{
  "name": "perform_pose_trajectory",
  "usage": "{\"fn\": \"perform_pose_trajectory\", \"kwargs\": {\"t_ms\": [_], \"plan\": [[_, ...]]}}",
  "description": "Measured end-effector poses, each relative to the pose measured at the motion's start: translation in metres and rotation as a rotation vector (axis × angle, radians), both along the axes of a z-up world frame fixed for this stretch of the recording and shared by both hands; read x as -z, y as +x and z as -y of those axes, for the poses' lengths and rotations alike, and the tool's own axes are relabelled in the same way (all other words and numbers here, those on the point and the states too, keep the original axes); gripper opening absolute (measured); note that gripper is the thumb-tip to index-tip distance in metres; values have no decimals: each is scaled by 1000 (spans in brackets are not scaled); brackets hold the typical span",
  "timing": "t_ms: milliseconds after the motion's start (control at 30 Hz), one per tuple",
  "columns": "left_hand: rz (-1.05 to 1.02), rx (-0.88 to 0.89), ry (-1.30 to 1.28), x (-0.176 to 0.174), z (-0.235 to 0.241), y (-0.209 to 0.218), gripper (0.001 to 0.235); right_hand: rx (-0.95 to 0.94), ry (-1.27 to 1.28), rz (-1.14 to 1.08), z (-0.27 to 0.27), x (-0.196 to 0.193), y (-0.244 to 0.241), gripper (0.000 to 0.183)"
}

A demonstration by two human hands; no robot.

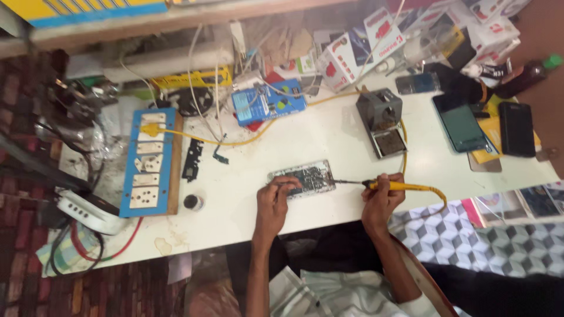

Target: The person uses a soldering iron and tweezers to work on a small circuit board, applying heat and manipulating components. The person continues soldering various points on the board throughout the clip.

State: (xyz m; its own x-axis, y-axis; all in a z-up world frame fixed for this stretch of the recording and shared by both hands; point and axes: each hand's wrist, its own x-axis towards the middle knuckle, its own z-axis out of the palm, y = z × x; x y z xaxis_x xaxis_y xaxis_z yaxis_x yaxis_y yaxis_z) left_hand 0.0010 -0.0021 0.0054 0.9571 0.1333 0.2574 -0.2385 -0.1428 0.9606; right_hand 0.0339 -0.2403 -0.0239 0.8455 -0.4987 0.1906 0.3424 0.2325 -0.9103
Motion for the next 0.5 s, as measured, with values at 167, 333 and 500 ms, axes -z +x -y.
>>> {"fn": "perform_pose_trajectory", "kwargs": {"t_ms": [167, 333, 500], "plan": [[135, 14, 0, -2, 1, 0, 19, -22, -16, -4, -1, -1, -1, 20], [57, 6, -26, -1, 2, 0, 18, -3, -6, -55, 1, -1, 0, 22], [78, -1, 18, 0, 1, -1, 15, 9, 14, -56, -1, -3, 1, 20]]}}
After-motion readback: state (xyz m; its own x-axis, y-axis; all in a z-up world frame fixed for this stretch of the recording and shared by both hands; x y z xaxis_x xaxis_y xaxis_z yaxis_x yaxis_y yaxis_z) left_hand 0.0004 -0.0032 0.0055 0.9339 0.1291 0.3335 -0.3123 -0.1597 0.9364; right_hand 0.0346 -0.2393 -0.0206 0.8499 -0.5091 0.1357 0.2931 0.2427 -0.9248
